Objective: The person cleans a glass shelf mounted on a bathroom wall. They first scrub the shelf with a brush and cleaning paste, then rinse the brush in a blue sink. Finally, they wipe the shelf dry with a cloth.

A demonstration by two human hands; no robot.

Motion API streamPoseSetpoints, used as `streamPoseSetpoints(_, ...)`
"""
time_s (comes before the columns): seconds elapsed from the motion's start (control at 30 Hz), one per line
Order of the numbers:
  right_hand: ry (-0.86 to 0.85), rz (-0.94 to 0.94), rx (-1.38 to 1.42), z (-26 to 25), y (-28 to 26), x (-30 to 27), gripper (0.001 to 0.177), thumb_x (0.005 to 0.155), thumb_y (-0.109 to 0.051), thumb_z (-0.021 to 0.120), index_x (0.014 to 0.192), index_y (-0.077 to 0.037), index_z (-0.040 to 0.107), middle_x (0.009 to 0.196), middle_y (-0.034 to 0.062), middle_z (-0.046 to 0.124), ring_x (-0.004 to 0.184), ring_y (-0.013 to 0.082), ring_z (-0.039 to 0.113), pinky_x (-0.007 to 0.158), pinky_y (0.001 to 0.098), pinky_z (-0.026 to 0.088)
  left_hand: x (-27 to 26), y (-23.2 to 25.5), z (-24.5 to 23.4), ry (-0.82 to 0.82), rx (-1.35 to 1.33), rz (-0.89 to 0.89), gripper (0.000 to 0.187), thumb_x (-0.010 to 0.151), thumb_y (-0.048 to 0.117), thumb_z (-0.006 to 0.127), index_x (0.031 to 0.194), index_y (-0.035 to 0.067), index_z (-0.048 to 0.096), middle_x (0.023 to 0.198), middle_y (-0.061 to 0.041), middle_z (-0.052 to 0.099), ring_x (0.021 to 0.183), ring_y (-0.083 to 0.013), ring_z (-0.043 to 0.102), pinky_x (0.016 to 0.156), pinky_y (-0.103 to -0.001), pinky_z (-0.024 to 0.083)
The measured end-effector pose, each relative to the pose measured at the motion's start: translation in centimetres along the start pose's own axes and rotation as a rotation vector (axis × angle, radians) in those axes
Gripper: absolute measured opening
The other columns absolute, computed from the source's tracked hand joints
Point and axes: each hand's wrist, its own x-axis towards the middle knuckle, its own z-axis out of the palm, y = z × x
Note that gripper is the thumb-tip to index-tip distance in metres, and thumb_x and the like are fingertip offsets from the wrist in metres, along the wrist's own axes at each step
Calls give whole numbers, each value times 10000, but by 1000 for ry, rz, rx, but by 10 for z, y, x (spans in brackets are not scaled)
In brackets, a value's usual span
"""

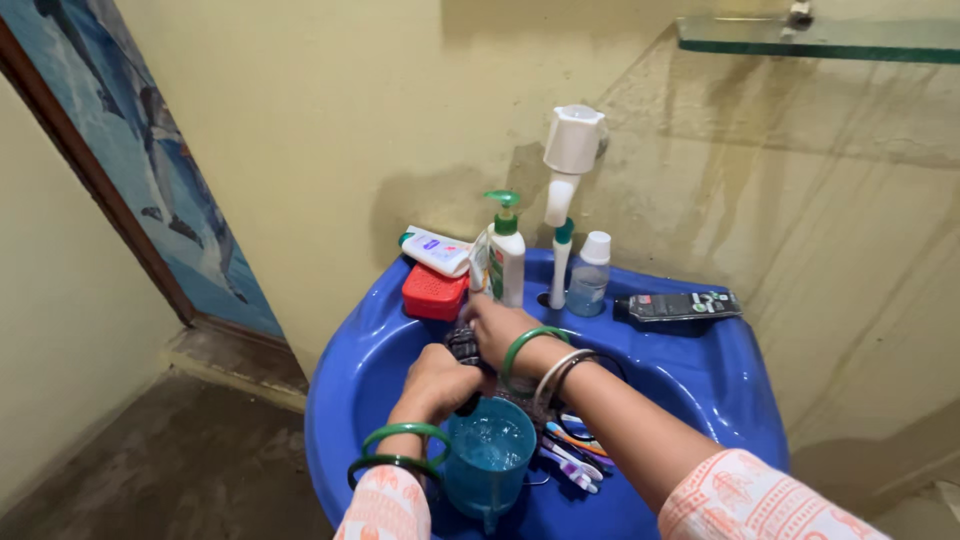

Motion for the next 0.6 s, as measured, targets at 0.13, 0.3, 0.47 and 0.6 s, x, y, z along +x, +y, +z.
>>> streamPoseSetpoints(0.13,-234,-501,-9,-39,-41,-40,678,818,-76,773,1433,-146,497,1319,205,673,1230,365,651,1014,438,525,18,-10,7,-95,-184,49,290,652,253,843,890,98,782,775,-40,733,735,-189,691,641,-348,530)
streamPoseSetpoints(0.3,4,-838,-202,-64,-41,-71,964,585,-106,846,1458,-86,438,1392,260,534,1173,481,590,933,498,490,38,-5,-1,-401,17,90,189,665,137,817,839,81,770,704,-25,632,630,-198,571,500,-392,416)
streamPoseSetpoints(0.47,20,-452,-393,-56,-39,-71,638,731,-209,815,1282,-88,517,1150,190,663,949,407,696,776,494,565,42,8,0,-478,24,278,333,543,129,890,833,19,769,760,-80,717,630,-197,645,535,-379,505)
streamPoseSetpoints(0.6,62,-356,-490,-52,-29,-64,334,793,-253,769,1021,-80,597,911,180,733,845,406,715,701,525,563,22,29,-1,-252,475,352,416,549,257,889,889,30,815,884,-147,801,772,-269,774,731,-363,614)
